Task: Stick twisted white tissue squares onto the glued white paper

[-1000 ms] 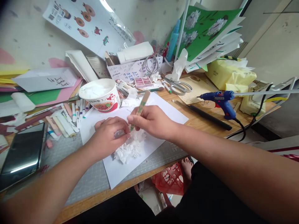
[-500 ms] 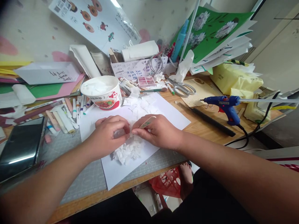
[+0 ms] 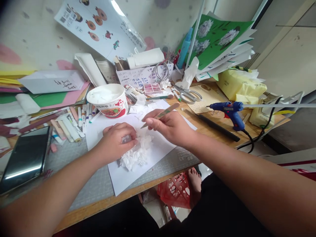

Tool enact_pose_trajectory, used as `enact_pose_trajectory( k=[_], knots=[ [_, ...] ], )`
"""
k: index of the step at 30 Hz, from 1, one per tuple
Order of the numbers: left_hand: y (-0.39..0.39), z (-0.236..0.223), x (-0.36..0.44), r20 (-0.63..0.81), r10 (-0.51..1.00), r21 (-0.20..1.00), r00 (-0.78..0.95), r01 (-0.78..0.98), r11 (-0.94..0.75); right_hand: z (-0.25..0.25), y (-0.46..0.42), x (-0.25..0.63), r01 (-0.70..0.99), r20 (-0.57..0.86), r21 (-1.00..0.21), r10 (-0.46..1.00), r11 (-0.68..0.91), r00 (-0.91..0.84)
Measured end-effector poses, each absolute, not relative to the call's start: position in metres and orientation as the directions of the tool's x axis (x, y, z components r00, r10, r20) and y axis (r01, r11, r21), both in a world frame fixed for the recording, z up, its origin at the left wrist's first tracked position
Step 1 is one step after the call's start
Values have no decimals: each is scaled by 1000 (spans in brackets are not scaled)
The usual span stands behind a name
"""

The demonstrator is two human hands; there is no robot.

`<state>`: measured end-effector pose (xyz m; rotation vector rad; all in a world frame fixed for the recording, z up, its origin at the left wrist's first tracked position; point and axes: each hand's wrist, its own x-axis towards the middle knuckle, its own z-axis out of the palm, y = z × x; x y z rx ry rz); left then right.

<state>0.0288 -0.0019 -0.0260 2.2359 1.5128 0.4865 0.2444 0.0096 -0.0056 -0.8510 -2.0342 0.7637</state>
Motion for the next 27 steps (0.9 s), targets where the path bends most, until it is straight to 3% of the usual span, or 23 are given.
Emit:
enact_pose_trajectory(
  k=[3, 6, 8, 12, 15, 22, 27],
  knots=[
    [1, -26, 25, 100, 933, 579, 345, 742, -337, -9, 12, 265, 456, 528, -456, 645, 764, -553],
    [4, -24, 17, 181, 930, 622, 320, 695, -360, -23, 18, 284, 669, 357, -169, 677, 724, -643],
    [7, -22, 10, 257, 918, 633, 302, 665, -396, -30, 18, 292, 745, 283, -84, 733, 661, -619],
    [11, -18, -1, 391, 862, 610, 324, 610, -506, -22, -1, 305, 798, 309, -62, 772, 600, -556],
    [14, -20, -5, 410, 815, 577, 409, 575, -579, -7, -32, 323, 831, 352, -82, 796, 551, -493],
    [1, -21, 0, 151, 675, 456, 722, 555, -696, -12, -115, 380, 894, 423, -173, 851, 413, -311],
    [-22, -18, 11, 96, 636, 350, 765, 573, -741, -20, -150, 388, 922, 395, -265, 904, 281, -162]
  ],
)
